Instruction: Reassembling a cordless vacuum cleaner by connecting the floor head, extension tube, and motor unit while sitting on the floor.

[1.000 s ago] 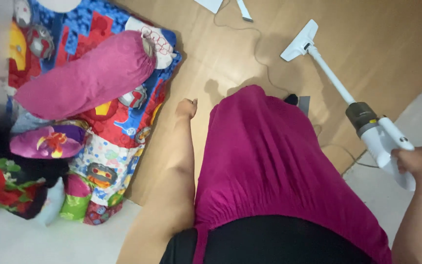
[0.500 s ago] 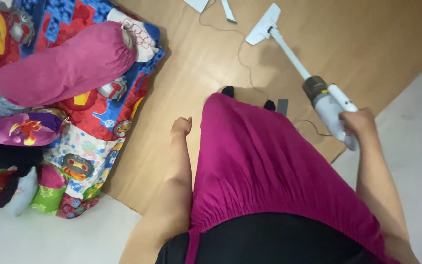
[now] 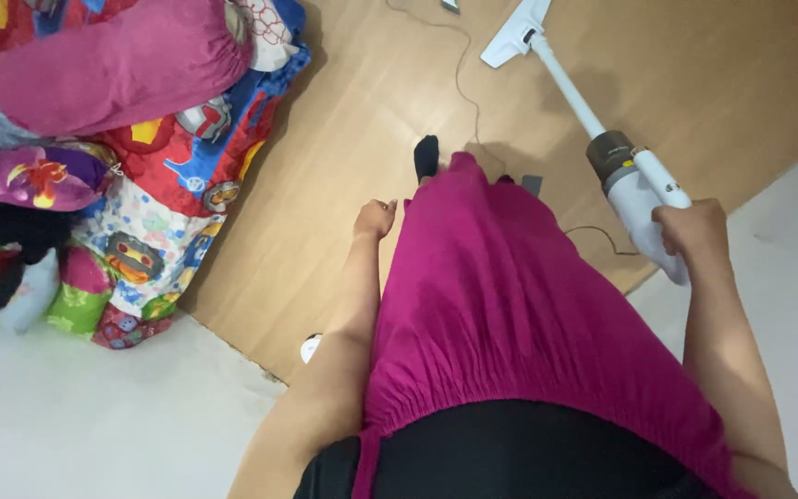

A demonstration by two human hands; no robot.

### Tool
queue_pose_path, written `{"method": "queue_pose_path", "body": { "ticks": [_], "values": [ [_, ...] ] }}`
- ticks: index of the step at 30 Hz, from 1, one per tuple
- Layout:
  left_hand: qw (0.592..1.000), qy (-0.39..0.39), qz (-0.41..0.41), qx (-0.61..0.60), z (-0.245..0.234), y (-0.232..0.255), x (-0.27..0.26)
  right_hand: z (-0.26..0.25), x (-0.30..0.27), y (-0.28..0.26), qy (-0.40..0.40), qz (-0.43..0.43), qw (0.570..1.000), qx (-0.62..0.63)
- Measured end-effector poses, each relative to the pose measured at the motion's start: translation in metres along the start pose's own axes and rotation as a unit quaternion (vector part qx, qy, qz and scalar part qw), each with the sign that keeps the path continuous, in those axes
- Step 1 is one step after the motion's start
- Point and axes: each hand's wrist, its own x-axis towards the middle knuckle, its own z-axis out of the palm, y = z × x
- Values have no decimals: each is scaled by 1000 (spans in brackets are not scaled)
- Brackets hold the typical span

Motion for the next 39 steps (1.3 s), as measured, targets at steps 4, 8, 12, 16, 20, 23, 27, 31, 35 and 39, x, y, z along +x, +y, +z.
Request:
{"method": "queue_pose_path", "body": {
  "ticks": [4, 8, 12, 16, 20, 23, 27, 31, 35, 39],
  "values": [
    [1000, 27, -9, -13, 6, -21, 18, 6, 10, -18, -6, 6, 1000, -2],
    [998, 52, -17, -30, 1, -40, 15, 1, 9, -32, -17, -25, 999, 12],
    [994, 75, -42, -66, 9, -54, 1, -20, -1, -46, -13, -27, 1000, 1],
    [992, 42, -81, -88, 24, -49, -22, -26, 10, -52, -10, -23, 1000, -16],
    [992, 45, -58, -99, 54, -55, -25, -27, 13, -60, -8, -52, 999, -4],
    [991, 46, -59, -109, 57, -51, -34, -34, 12, -74, -3, -58, 998, 39],
    [991, 43, -65, -110, 65, -68, -38, -58, -13, -93, -23, -47, 994, 94],
    [994, 41, -69, -80, 70, -99, -11, -82, -85, -146, -17, -118, 988, 102],
    [985, 14, -111, -133, 26, -97, -7, -86, -126, -200, -20, -133, 984, 113],
    [981, 21, -114, -153, -35, -109, 23, -66, -143, -259, -27, -181, 974, 135]
  ]
}}
